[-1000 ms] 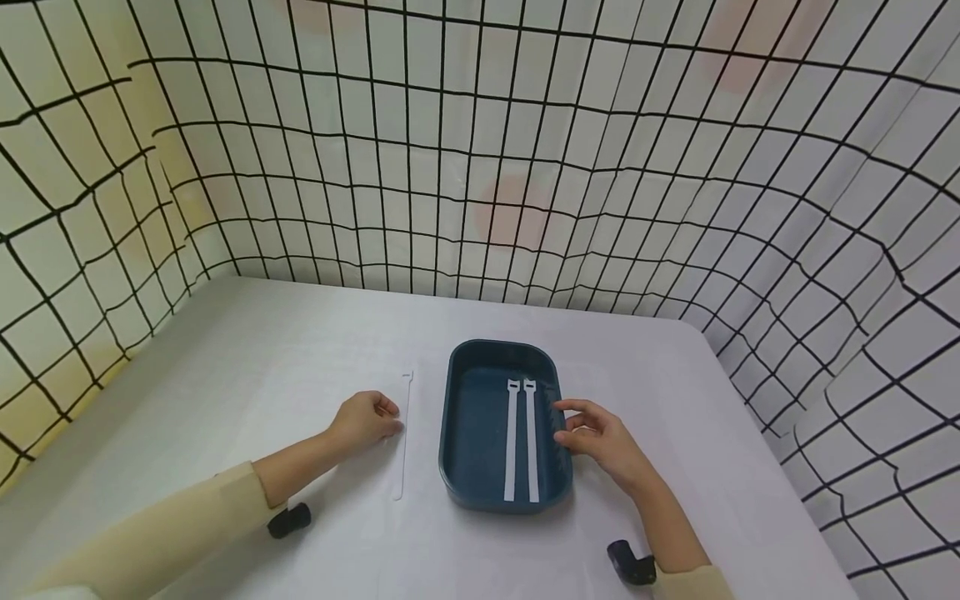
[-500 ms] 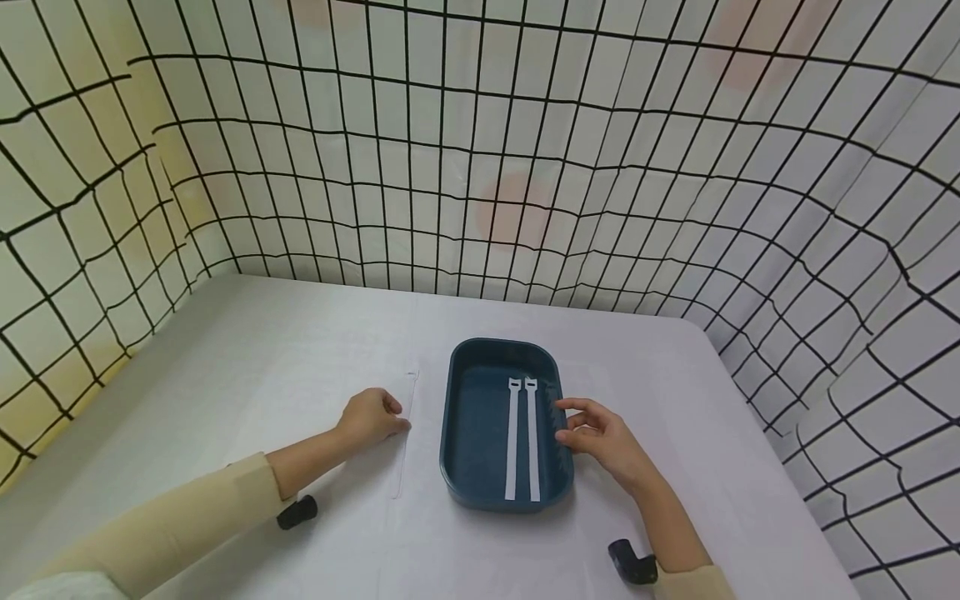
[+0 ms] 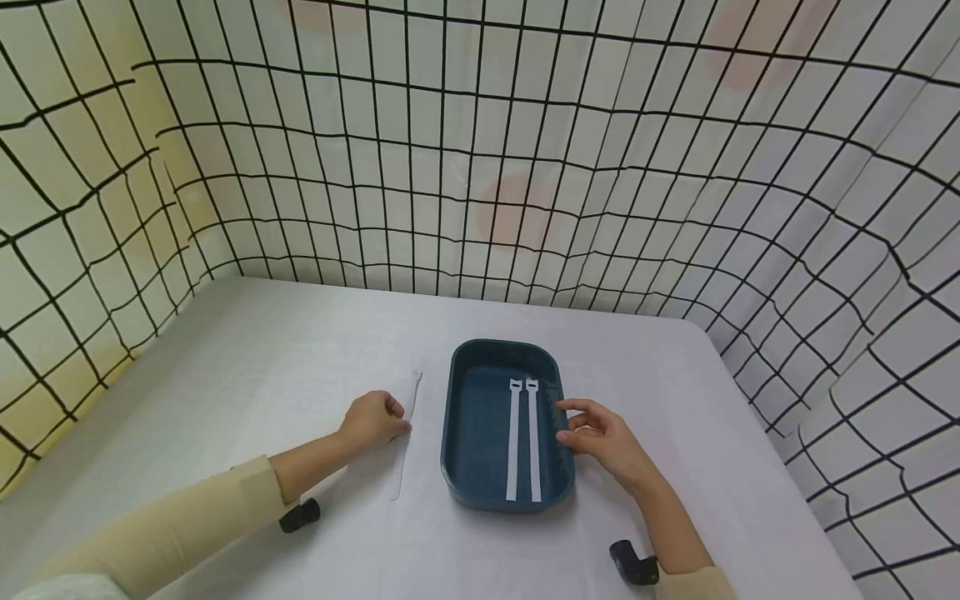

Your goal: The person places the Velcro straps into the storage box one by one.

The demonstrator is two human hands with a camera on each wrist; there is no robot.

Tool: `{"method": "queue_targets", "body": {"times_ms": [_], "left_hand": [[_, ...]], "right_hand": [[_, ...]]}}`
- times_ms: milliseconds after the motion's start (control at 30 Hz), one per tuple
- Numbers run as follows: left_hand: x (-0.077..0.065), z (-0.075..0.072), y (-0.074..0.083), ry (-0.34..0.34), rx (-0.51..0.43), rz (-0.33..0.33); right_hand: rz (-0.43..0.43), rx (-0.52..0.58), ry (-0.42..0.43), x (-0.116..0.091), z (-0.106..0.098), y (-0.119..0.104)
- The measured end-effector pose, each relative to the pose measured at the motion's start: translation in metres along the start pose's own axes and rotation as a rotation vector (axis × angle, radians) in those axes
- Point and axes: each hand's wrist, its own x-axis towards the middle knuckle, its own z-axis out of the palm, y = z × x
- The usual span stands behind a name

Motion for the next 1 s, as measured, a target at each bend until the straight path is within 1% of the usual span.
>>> {"method": "queue_targets", "body": {"times_ms": [267,400,533,633,700,867,1000], "left_hand": [[-0.001,-0.001,-0.001,0.001,-0.015,-0.009],[0.000,-0.002,-0.004,-0.006,-0.058,-0.008],[0.001,-0.005,-0.006,-0.022,-0.160,-0.029],[0.004,-0.008,-0.006,-0.021,-0.254,-0.065],[0.006,-0.012,-0.005,-0.014,-0.300,-0.086],[0.009,-0.022,-0.001,-0.007,-0.396,-0.130],[0.008,-0.032,0.004,-0.013,-0.465,-0.144]], "right_hand": [[0.002,0.002,0.001,0.000,0.000,-0.001],[-0.001,0.004,0.003,0.000,0.001,-0.001],[-0.004,0.004,0.000,0.000,0.001,-0.001],[-0.005,0.004,-0.002,0.000,0.000,-0.001],[-0.005,0.001,-0.002,-0.001,0.000,-0.001],[-0.005,-0.007,0.001,-0.001,0.000,-0.001],[-0.008,-0.008,0.001,0.000,0.000,-0.001]]}}
